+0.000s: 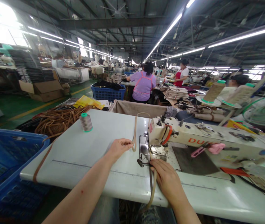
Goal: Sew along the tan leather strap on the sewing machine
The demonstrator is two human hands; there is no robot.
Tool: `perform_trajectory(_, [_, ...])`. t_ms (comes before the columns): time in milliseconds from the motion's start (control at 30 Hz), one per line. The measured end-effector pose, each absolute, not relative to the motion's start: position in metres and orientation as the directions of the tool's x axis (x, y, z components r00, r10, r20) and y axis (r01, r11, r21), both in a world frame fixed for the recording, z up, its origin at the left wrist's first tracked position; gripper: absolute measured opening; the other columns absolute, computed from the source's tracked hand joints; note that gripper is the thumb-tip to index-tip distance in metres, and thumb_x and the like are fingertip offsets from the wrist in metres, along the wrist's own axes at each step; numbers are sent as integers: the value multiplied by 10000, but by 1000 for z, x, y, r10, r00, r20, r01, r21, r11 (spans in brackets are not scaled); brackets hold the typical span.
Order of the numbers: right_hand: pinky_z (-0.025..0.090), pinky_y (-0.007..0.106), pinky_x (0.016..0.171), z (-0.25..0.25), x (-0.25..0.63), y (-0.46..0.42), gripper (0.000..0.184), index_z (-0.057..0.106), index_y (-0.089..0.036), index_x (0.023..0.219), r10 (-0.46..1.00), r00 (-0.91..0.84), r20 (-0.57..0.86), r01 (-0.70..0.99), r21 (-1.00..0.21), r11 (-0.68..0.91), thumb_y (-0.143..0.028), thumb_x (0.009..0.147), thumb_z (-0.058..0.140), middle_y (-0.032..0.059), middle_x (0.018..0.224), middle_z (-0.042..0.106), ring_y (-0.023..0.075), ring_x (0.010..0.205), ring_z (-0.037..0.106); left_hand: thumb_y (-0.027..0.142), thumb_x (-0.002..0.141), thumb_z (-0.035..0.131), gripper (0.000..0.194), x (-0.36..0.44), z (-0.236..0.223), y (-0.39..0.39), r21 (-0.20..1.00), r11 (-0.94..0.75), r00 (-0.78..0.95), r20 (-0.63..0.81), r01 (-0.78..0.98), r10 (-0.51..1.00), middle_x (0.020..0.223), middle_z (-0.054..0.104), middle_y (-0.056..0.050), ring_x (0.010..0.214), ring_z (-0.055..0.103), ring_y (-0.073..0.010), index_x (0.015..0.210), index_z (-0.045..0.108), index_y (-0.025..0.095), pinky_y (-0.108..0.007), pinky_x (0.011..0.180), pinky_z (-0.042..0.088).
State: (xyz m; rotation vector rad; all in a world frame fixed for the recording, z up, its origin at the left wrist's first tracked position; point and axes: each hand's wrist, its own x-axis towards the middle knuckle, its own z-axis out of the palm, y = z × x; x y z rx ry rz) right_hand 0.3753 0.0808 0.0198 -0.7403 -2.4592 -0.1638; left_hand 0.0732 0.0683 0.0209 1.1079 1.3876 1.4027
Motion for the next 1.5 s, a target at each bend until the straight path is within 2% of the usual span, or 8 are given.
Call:
perform_trajectory(233, [626, 479, 1007, 20, 376, 81, 303, 736, -196, 1274, 463, -699, 546, 536, -30, 844, -290, 1114, 495, 87, 1272, 778, 278, 1177, 738, 469, 695, 853, 299, 72, 28, 65, 995, -1, -241, 25, 101, 970, 818, 793, -28, 741, 654, -194, 859, 838, 220, -307, 727, 465])
perform_trajectory(367, [621, 462, 1008, 20, 375, 81, 300, 735, -206, 1274, 468, -694, 547, 538, -39, 842, -302, 1117, 498, 83, 1270, 779, 276, 1175, 738, 452, 683, 859, 250, 73, 30, 63, 991, -22, -248, 55, 134, 967, 826, 792, -27, 778, 664, -206, 794, 834, 229, -313, 746, 468])
perform_trajectory(767, [624, 480, 997, 18, 376, 81, 275, 739, -211, 1270, 477, -692, 542, 537, -55, 842, -276, 1099, 534, 78, 1278, 777, 285, 1180, 739, 430, 637, 894, 232, 73, 33, 62, 994, -100, -263, 109, 47, 959, 788, 770, -28, 815, 653, -212, 715, 821, 224, -321, 795, 467])
perform_trajectory(967, [624, 474, 1001, 19, 376, 80, 286, 736, -207, 1276, 470, -696, 544, 534, -46, 844, -285, 1106, 519, 80, 1277, 777, 281, 1177, 739, 439, 668, 896, 238, 73, 33, 62, 990, -139, -307, 127, -15, 943, 826, 751, -32, 846, 643, -207, 753, 824, 227, -334, 838, 466])
perform_trajectory(1100, [621, 466, 1005, 20, 375, 80, 281, 741, -219, 1281, 473, -688, 550, 533, -59, 844, -280, 1096, 539, 83, 1269, 780, 277, 1178, 739, 456, 644, 932, 279, 74, 32, 65, 973, -227, -317, 205, -35, 926, 998, 734, -70, 983, 658, -240, 752, 829, 221, -347, 870, 494])
perform_trajectory(1167, [622, 461, 1004, 20, 375, 81, 282, 746, -223, 1279, 474, -687, 550, 534, -60, 844, -276, 1094, 539, 85, 1264, 782, 274, 1175, 741, 498, 664, 932, 329, 74, 31, 65, 972, -226, -299, 200, -57, 933, 1062, 755, -87, 1037, 666, -261, 806, 835, 217, -369, 912, 504])
perform_trajectory(1300, [625, 458, 998, 20, 375, 81, 278, 748, -221, 1272, 470, -690, 551, 532, -55, 845, -271, 1092, 543, 82, 1267, 781, 272, 1174, 741, 594, 731, 891, 459, 76, 31, 65, 975, -181, -245, 145, -128, 959, 1047, 801, -91, 1011, 687, -259, 949, 809, 199, -408, 974, 505])
perform_trajectory(1500, [627, 467, 1001, 19, 375, 81, 284, 745, -209, 1266, 463, -687, 560, 533, -45, 845, -279, 1101, 525, 81, 1258, 784, 274, 1168, 742, 688, 805, 805, 521, 77, 32, 64, 976, -153, -203, 120, -153, 972, 1090, 804, -101, 1053, 696, -253, 939, 663, 205, -382, 923, 518])
